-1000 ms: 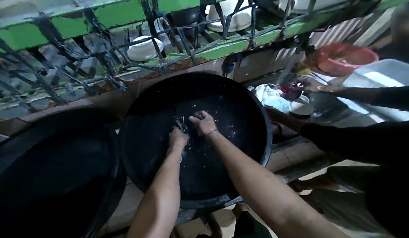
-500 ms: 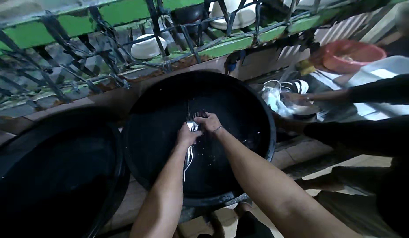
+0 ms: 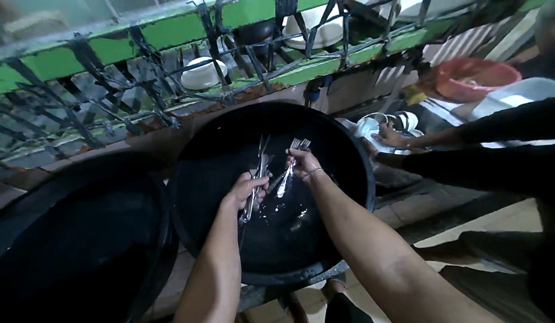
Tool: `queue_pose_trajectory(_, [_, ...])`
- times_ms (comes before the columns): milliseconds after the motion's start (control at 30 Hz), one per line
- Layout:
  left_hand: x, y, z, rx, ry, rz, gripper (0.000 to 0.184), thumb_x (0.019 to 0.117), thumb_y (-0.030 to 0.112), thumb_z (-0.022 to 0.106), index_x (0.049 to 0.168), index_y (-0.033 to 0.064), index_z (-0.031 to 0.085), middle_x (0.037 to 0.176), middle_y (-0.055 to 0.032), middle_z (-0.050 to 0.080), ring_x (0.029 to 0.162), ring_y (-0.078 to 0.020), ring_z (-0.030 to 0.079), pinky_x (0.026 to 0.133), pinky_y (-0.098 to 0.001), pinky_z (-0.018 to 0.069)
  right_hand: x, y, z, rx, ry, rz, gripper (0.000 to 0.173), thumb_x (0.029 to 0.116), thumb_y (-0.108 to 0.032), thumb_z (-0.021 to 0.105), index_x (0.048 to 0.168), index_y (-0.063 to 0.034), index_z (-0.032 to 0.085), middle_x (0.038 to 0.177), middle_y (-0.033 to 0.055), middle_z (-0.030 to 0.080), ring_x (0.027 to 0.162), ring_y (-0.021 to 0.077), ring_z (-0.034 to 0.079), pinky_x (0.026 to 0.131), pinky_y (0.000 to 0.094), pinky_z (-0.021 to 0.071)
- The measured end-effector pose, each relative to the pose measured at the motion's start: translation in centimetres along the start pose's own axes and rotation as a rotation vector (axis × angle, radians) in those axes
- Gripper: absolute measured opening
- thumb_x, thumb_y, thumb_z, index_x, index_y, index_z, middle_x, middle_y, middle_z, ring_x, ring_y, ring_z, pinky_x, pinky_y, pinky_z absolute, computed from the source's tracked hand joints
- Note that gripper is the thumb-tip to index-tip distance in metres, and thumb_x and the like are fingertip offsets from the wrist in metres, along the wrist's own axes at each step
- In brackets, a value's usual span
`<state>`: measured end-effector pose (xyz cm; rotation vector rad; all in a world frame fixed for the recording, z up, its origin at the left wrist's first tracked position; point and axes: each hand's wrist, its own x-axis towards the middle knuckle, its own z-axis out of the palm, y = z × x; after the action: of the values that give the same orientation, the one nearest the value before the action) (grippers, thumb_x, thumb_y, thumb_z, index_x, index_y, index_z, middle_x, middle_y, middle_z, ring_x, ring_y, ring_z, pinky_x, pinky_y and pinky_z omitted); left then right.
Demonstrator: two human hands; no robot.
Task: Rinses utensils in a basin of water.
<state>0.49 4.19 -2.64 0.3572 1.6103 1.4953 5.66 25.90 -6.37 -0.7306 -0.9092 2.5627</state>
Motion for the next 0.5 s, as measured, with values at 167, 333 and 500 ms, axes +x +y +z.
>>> queue_pose_trajectory(167, [-0.2, -0.2, -0.6, -0.083, -0.271, 0.033, 0.026, 0.1034, 0.016, 0.045, 0.124, 0.0094, 0.059, 0.07, 0.0037, 0.057, 0.047, -0.0022, 0.046, 0.043, -0.0175, 0.0428, -1.2, 0.4, 0.7, -0.072, -0.3, 0.08, 0.032, 0.1114, -0.036, 0.04, 0.129, -0.0128, 0.054, 0.095, 0.0012, 0.066, 0.057, 0.0041, 0.053, 0.05, 0.0175, 0.0459])
queue_pose_trajectory(333, [1.0, -0.8, 0.0, -0.092, -0.443, -0.079, 0.025, 0.101, 0.02, 0.047, 0.118, 0.0096, 0.063, 0.067, 0.004, 0.056, 0.045, -0.0025, 0.047, 0.042, -0.0181, 0.0439, -1.5, 1.3, 0.9, -0.073, -0.519, 0.122, 0.031, 0.1082, -0.023, 0.044, 0.136, -0.0144, 0.054, 0.108, 0.007, 0.073, 0.064, 0.0079, 0.063, 0.055, 0.022, 0.053])
queue_pose_trajectory(500, [0.5, -0.7, 0.5, 0.002, -0.367, -0.161, 0.024, 0.1021, 0.017, 0.05, 0.121, 0.0089, 0.063, 0.07, 0.0032, 0.059, 0.047, -0.0031, 0.049, 0.044, -0.0184, 0.045, -1.6, 0.6, 1.8, -0.13, -0.263, -0.027, 0.003, 0.1037, -0.015, 0.055, 0.102, -0.0132, 0.056, 0.067, -0.001, 0.058, 0.051, 0.0073, 0.054, 0.049, 0.0233, 0.0492])
